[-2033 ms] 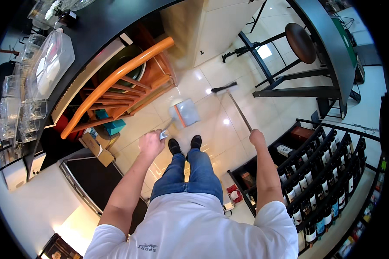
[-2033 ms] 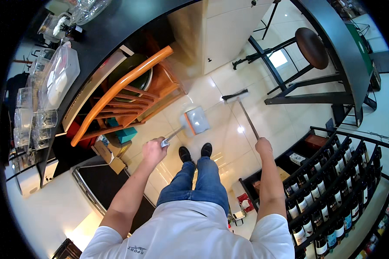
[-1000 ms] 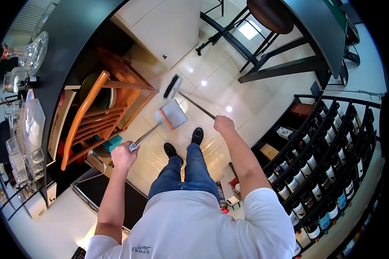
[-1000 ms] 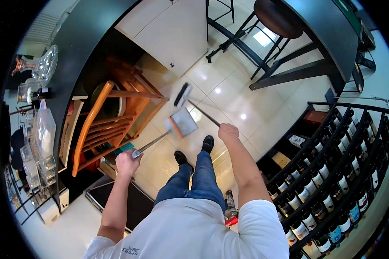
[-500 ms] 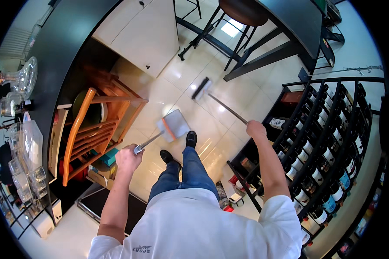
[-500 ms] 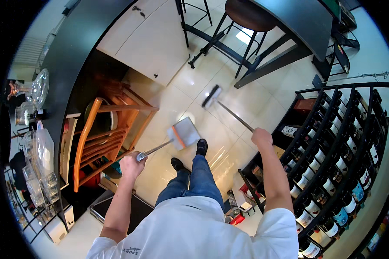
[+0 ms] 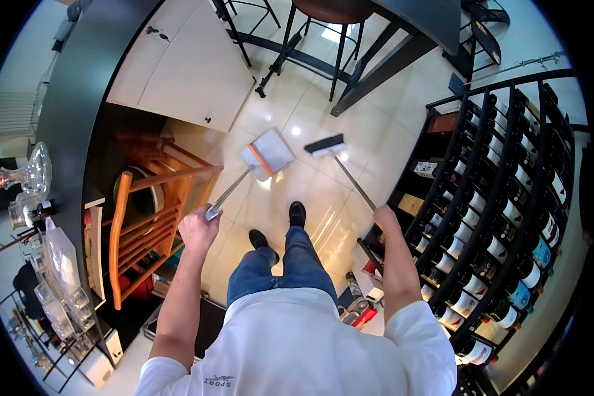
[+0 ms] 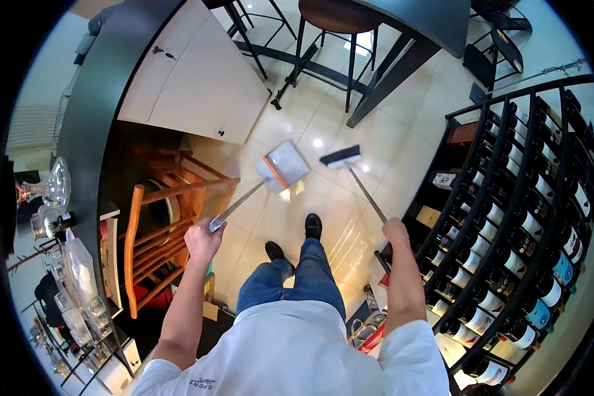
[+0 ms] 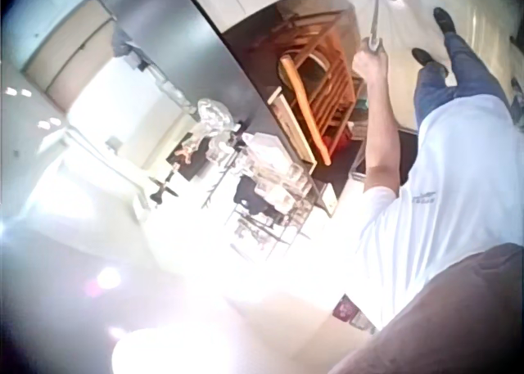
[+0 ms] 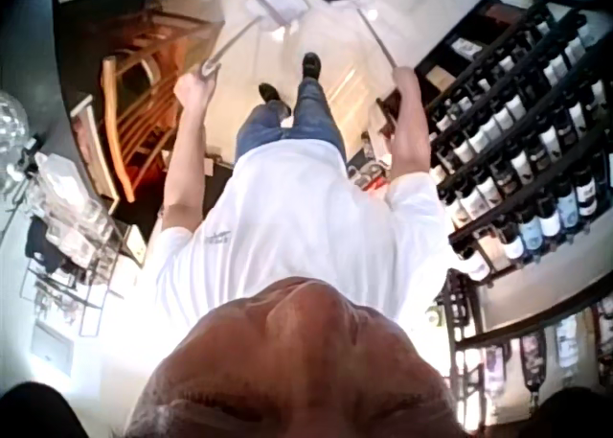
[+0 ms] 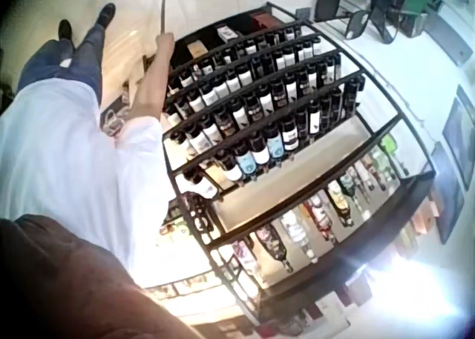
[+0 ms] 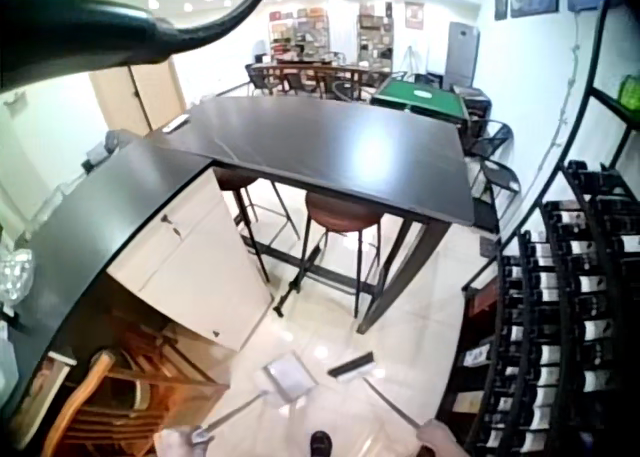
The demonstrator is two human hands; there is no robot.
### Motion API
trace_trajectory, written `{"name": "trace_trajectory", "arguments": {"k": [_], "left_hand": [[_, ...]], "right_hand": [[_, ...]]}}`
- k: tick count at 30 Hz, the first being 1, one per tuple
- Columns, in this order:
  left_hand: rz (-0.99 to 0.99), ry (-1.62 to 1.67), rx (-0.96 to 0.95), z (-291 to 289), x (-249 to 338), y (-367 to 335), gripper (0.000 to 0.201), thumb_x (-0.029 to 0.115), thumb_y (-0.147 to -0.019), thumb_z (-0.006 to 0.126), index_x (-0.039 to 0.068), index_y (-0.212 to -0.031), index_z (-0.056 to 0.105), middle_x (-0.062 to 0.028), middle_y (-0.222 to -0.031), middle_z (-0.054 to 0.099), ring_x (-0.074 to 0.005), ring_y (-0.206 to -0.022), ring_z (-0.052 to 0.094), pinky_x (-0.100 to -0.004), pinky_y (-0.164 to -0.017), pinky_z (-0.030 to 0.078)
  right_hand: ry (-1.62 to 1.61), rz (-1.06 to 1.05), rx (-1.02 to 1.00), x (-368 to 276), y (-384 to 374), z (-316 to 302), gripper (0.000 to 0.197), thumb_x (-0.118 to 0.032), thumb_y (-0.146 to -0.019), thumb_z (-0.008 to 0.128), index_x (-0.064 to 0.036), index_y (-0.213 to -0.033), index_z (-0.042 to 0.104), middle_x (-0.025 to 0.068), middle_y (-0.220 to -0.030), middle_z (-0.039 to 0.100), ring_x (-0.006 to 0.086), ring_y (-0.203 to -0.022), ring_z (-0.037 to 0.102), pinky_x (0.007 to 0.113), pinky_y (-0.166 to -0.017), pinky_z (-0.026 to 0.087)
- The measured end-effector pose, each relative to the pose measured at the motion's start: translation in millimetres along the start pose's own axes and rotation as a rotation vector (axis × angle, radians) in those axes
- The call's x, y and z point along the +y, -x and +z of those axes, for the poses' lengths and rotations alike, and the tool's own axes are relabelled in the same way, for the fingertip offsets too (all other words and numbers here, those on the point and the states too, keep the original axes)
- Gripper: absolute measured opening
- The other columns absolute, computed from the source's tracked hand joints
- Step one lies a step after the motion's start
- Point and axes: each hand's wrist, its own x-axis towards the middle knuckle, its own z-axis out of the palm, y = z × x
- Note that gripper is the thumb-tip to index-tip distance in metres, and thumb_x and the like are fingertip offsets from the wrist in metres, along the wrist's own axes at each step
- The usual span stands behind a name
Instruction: The person sweeps the tiled floor using a broom and a dustpan, moving around various furniture items like chairs and a mahjong table to collect debris.
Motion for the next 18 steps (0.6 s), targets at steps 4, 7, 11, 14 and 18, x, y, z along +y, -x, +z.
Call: {"name": "trace_trajectory", "arguments": {"k": [4,7,11,14,18], "left_hand": [[0.057,-0.049,0.037,-3,-9,-17,0.025,0.036,-0.078,0.074,0.014,-0.09,0.072,-0.0117,-0.077,0.07,-0.0327,-0.073,0.068,-0.0434,-0.065,0.053],[0.114,-0.052,-0.002,-2,-1,-37,0.024,0.036,-0.078,0.074,0.015,-0.088,0.072,-0.0116,-0.079,0.07,-0.0319,-0.075,0.068,-0.0429,-0.066,0.054],[0.266,-0.093,-0.056,9,-23,-58,0.025,0.039,-0.079,0.072,0.015,-0.087,0.072,-0.0131,-0.08,0.07,-0.032,-0.076,0.069,-0.0427,-0.068,0.055],[0.28,-0.188,-0.184,7,-33,-79,0.027,0.04,-0.078,0.07,0.016,-0.089,0.073,-0.0126,-0.084,0.071,-0.0316,-0.078,0.069,-0.0431,-0.07,0.055],[0.416,-0.164,-0.234,-9,-28,-102,0.026,0.035,-0.081,0.071,0.017,-0.1,0.072,-0.0118,-0.089,0.072,-0.0302,-0.083,0.069,-0.0429,-0.074,0.055]], "right_hand": [[-0.523,0.439,0.216,-60,113,-58,0.032,-0.023,-0.093,0.049,-0.0044,-0.109,0.07,0.0235,-0.112,0.067,0.0378,-0.108,0.064,0.045,-0.09,0.052],[-0.462,0.42,0.172,-79,96,-58,0.031,-0.02,-0.092,0.049,-0.0062,-0.111,0.069,0.022,-0.118,0.065,0.0365,-0.111,0.062,0.045,-0.093,0.051],[-0.348,0.381,0.149,-86,85,-82,0.03,-0.015,-0.089,0.05,-0.0065,-0.112,0.069,0.0177,-0.119,0.066,0.0337,-0.11,0.064,0.043,-0.09,0.053],[-0.337,0.526,0.149,-83,108,-92,0.031,-0.015,-0.091,0.052,-0.0073,-0.115,0.069,0.0165,-0.12,0.067,0.032,-0.111,0.065,0.042,-0.089,0.054],[-0.307,0.582,0.121,-108,146,-85,0.031,-0.013,-0.092,0.05,-0.0062,-0.115,0.069,0.016,-0.119,0.067,0.0314,-0.11,0.065,0.04,-0.088,0.054]]}}
